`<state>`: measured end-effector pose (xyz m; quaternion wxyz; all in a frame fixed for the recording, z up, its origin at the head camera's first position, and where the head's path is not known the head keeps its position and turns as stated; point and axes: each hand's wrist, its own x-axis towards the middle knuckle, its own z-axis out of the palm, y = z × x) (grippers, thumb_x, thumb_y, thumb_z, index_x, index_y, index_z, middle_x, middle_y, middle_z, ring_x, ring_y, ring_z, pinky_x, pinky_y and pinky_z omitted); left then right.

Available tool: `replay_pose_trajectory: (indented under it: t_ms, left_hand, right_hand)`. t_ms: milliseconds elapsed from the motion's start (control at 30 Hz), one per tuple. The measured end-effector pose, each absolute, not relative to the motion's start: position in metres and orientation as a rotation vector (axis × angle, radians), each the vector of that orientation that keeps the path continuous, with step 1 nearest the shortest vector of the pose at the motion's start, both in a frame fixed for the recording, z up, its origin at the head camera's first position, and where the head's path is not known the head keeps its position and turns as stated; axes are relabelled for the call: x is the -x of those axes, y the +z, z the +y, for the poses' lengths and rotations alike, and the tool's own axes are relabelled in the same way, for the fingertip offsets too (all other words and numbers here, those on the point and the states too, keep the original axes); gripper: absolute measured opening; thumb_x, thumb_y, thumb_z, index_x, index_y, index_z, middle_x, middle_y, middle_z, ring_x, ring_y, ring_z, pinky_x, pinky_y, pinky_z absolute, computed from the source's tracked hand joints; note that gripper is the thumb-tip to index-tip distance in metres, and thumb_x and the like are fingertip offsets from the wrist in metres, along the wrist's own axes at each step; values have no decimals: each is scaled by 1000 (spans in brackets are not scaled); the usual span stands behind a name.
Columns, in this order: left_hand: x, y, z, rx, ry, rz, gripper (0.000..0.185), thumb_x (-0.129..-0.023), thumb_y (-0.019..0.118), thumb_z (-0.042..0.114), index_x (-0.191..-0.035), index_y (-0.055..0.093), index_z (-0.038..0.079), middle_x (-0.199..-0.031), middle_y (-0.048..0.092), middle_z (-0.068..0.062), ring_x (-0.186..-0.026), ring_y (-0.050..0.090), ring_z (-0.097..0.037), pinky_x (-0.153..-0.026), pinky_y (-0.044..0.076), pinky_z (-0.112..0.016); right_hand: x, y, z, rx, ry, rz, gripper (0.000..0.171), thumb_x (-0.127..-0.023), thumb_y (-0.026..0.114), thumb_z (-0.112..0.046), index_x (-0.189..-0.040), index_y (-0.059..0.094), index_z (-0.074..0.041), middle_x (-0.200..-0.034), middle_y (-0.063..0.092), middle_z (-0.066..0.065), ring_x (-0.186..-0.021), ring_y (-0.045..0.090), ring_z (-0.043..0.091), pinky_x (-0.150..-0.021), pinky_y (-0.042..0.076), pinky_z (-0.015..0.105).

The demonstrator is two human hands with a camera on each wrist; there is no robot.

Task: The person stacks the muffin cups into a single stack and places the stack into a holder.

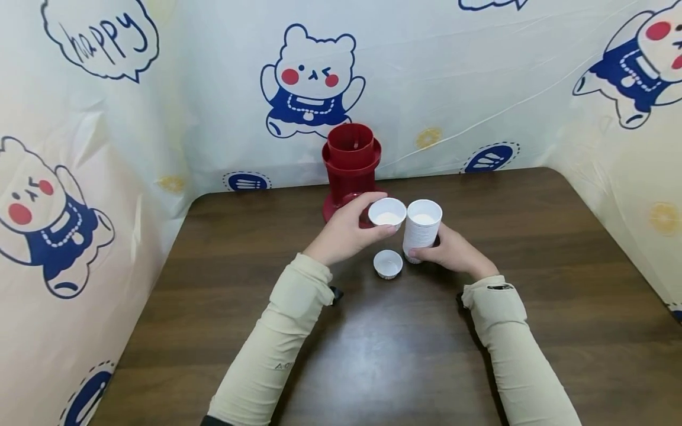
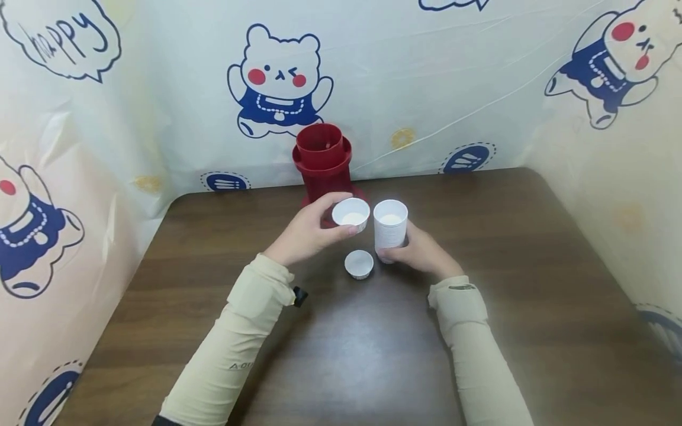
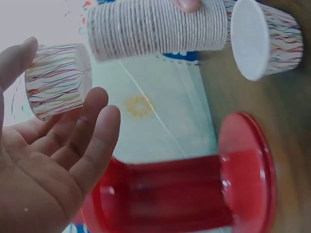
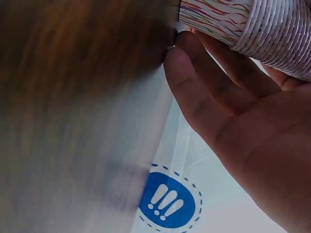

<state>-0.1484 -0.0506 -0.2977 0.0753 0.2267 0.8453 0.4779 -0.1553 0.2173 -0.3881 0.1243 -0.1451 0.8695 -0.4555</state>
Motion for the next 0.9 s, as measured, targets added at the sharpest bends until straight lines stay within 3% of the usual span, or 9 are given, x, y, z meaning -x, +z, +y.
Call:
replay_pose_trajectory:
  t_ms: [600,900]
  left_hand:
    - [172,-287,-3,-669,1386,2471,61,-93,74,35,-146,49,17,-133,58,2,-114,57,-12,-95,48,-26]
    - [171,-288,6,-683,1371,2486,61,-93,73,36,-146,50,18,-133,58,3,-115,56,-13,-96,47,-28]
  right_hand:
    - [156,-386,216,433,-1314,2553,74,-86,82,-30,-142,42,-5,-125,61,17,-109,59,33,-97,46,53]
    - [154,-385,215,450,-1320,2556,72,-86,82,-27,-141,42,-4,-123,61,17,-108,59,33,-96,46,51]
